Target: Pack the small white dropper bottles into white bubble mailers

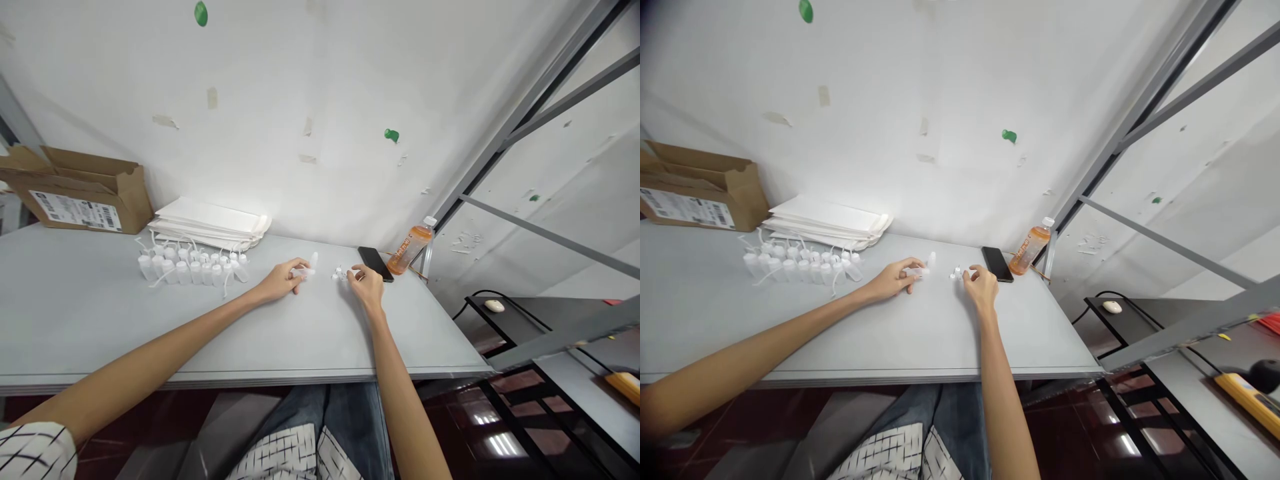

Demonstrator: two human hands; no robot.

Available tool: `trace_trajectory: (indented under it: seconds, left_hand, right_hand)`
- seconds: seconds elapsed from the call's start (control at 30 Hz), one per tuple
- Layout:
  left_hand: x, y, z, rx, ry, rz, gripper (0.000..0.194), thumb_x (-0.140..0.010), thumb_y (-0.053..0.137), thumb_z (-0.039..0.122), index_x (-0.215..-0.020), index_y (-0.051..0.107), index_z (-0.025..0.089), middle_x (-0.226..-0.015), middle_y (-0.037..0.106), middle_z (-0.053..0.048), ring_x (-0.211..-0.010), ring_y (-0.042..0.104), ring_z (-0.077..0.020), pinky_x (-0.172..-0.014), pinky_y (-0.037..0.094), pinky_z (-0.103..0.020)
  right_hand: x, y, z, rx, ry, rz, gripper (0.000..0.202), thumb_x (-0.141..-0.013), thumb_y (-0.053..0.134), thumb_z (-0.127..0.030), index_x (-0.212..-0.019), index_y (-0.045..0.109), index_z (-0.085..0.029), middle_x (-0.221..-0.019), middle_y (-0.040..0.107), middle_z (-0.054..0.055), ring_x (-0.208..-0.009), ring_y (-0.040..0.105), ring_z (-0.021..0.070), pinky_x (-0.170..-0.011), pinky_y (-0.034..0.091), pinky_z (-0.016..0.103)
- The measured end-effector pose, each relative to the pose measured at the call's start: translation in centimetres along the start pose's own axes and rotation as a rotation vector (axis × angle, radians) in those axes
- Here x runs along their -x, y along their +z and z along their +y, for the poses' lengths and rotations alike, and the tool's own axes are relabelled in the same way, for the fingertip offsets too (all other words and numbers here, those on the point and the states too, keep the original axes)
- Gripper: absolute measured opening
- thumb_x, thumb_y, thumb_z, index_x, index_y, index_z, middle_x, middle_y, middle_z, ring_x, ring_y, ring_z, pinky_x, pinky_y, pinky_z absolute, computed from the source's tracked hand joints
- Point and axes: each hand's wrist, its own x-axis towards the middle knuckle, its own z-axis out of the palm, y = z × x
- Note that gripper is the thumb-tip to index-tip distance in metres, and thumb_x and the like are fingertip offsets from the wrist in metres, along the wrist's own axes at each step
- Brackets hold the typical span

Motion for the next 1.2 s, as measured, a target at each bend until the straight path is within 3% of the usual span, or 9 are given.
trace_trajectory:
  seconds: [0.1, 0.33, 0.53, 0.73, 0.83, 1.03, 1.2]
  left_hand:
    - [0.0, 0.0, -0.1, 0.013, -0.012, 0.007, 0.036, -0.085, 0.059, 0.040, -0.115, 0.056, 0.020, -0.101, 0.066, -0.008, -0.056, 0.061, -0.0102, -0.042, 0.038, -0.019]
    - [0.1, 0.0, 0.2, 0.055, 0.004, -0.015, 0.031, -0.087, 0.059, 0.038, -0.111, 0.048, 0.022, -0.104, 0.066, -0.007, -0.058, 0.066, -0.0115, -0.040, 0.036, -0.016]
    - [-0.2, -0.1, -0.1, 0.106, -0.051, -0.014, 0.047, -0.089, 0.056, 0.040, -0.130, 0.046, 0.020, -0.109, 0.068, -0.011, -0.067, 0.070, -0.0160, -0.043, 0.040, -0.019]
    - [-0.4, -0.2, -1.0, 0.005, 0.020, -0.044, 0.041, -0.093, 0.052, 0.048, -0.124, 0.054, 0.021, -0.110, 0.072, -0.009, -0.057, 0.065, -0.0114, -0.069, 0.053, -0.030]
    - [-0.2, -0.3, -0.7, -0.018, 0.033, -0.026, 0.036, -0.094, 0.050, 0.048, -0.121, 0.046, 0.024, -0.102, 0.074, -0.007, -0.068, 0.068, -0.0155, -0.077, 0.054, -0.034]
    - [0.3, -0.7, 0.4, -0.173, 0.074, -0.031, 0.030, -0.096, 0.044, 0.048, -0.116, 0.040, 0.026, -0.073, 0.069, -0.002, -0.110, 0.066, -0.0244, -0.086, 0.050, -0.037]
    - [0.0, -0.7, -0.1, -0.263, 0.019, 0.005, 0.027, -0.094, 0.044, 0.045, -0.114, 0.043, 0.026, -0.093, 0.073, -0.002, -0.067, 0.064, -0.0161, -0.077, 0.049, -0.033]
  right_hand:
    - [0.0, -0.1, 0.0, -0.021, 0.019, 0.018, 0.027, -0.078, 0.060, -0.035, -0.092, 0.077, -0.020, -0.071, 0.070, 0.003, -0.072, 0.063, 0.0194, -0.066, 0.040, 0.028]
    - [-0.3, 0.0, 0.3, -0.059, 0.005, 0.066, 0.028, -0.081, 0.056, -0.039, -0.084, 0.076, -0.019, -0.069, 0.070, 0.004, -0.067, 0.060, 0.0194, -0.064, 0.039, 0.029]
    - [-0.4, 0.3, 0.5, -0.071, -0.077, 0.057, 0.028, -0.082, 0.053, -0.036, -0.076, 0.075, -0.018, -0.068, 0.070, 0.005, -0.062, 0.057, 0.0178, -0.065, 0.039, 0.029]
    - [-0.5, 0.3, 0.7, -0.106, -0.144, 0.068, 0.030, -0.082, 0.051, -0.036, -0.070, 0.072, -0.017, -0.068, 0.070, 0.006, -0.061, 0.056, 0.0167, -0.065, 0.039, 0.029]
    - [-0.6, 0.3, 0.7, -0.117, -0.159, 0.076, 0.031, -0.082, 0.050, -0.036, -0.069, 0.071, -0.017, -0.068, 0.070, 0.007, -0.060, 0.056, 0.0166, -0.066, 0.040, 0.029]
    - [-0.6, 0.5, 0.9, -0.124, -0.173, 0.079, 0.031, -0.082, 0.050, -0.036, -0.069, 0.071, -0.017, -0.067, 0.070, 0.006, -0.058, 0.055, 0.0164, -0.064, 0.039, 0.029]
    - [-0.6, 0.5, 0.9, -0.133, -0.166, 0.077, 0.031, -0.082, 0.050, -0.036, -0.070, 0.072, -0.017, -0.069, 0.071, 0.007, -0.059, 0.056, 0.0165, -0.065, 0.040, 0.029]
